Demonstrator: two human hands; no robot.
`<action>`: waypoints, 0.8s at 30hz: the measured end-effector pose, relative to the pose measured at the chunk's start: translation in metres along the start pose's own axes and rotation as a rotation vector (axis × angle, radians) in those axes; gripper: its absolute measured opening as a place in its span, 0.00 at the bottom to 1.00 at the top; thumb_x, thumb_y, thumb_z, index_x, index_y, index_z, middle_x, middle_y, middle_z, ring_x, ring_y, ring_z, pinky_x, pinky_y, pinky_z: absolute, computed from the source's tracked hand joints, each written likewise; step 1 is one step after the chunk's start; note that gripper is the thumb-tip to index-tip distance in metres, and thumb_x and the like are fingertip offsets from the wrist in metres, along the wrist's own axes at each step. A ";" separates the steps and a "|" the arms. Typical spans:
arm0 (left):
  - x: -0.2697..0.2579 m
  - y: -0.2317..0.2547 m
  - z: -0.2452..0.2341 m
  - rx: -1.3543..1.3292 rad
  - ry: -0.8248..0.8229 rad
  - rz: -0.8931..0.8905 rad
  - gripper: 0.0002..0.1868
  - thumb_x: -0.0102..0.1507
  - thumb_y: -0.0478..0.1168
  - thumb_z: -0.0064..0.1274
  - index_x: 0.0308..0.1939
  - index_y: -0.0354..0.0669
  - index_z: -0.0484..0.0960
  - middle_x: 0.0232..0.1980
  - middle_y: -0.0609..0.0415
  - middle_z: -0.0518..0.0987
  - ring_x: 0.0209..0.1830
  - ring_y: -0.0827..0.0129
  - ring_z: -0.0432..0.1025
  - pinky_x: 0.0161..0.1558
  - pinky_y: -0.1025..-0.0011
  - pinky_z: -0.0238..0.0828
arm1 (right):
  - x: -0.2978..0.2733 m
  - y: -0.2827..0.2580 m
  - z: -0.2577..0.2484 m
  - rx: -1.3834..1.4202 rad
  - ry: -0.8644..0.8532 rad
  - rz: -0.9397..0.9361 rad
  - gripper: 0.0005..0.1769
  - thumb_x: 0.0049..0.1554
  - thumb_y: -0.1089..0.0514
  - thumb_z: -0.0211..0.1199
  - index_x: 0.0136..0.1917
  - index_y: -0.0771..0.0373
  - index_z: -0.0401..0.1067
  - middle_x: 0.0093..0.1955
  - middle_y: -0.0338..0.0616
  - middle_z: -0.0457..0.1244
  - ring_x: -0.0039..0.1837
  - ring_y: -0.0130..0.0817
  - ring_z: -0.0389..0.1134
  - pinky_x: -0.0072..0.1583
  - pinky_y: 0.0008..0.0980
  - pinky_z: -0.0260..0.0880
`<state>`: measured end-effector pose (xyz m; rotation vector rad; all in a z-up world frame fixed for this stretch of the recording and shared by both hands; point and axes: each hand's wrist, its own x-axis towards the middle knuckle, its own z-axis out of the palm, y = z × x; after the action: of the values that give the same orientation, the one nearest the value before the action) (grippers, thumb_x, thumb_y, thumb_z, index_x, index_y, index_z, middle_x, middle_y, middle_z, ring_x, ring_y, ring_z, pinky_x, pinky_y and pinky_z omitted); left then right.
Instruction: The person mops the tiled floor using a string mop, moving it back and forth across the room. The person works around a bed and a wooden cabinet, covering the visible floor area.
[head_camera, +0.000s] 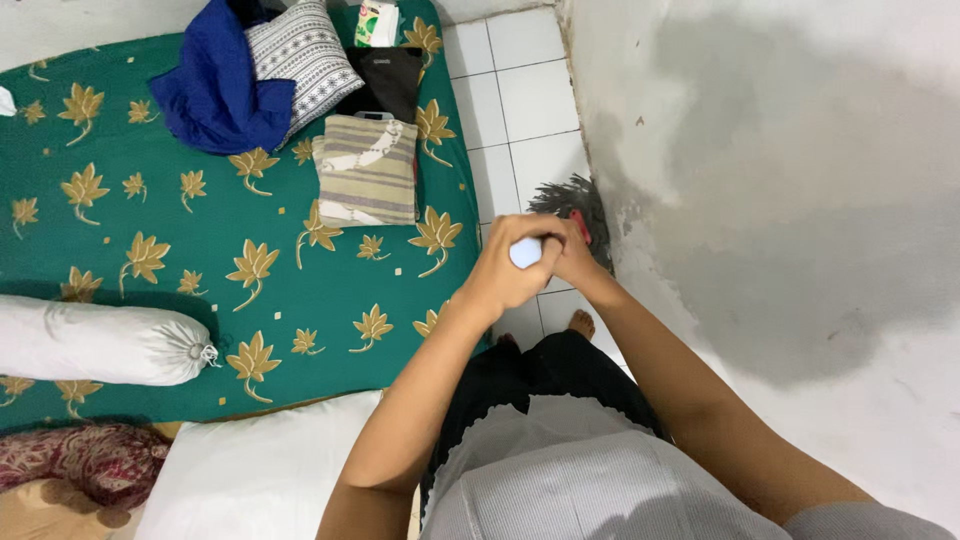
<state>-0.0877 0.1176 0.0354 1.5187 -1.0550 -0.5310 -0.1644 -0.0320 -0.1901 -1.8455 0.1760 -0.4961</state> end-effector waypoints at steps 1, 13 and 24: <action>0.003 0.007 -0.005 0.029 -0.013 -0.008 0.08 0.59 0.35 0.47 0.35 0.34 0.81 0.33 0.44 0.82 0.34 0.56 0.79 0.43 0.68 0.75 | 0.001 -0.002 0.005 0.042 0.035 0.049 0.13 0.51 0.61 0.67 0.50 0.65 0.75 0.49 0.44 0.71 0.52 0.34 0.72 0.54 0.31 0.72; 0.037 0.060 -0.005 0.243 -0.049 -0.096 0.10 0.56 0.40 0.51 0.26 0.35 0.80 0.23 0.39 0.75 0.24 0.44 0.71 0.32 0.60 0.71 | -0.006 -0.031 0.060 0.048 0.039 0.052 0.23 0.60 0.56 0.63 0.66 0.63 0.65 0.65 0.45 0.62 0.67 0.34 0.63 0.65 0.38 0.66; -0.007 0.070 0.061 0.053 -0.224 0.058 0.09 0.54 0.38 0.52 0.34 0.37 0.83 0.31 0.46 0.82 0.31 0.56 0.79 0.41 0.66 0.76 | -0.069 -0.083 -0.015 0.022 0.082 -0.075 0.17 0.59 0.55 0.64 0.60 0.62 0.69 0.57 0.41 0.65 0.61 0.32 0.68 0.59 0.35 0.71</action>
<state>-0.1633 0.0946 0.0856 1.4947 -1.2902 -0.6476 -0.2433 0.0072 -0.1254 -1.8167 0.1564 -0.6239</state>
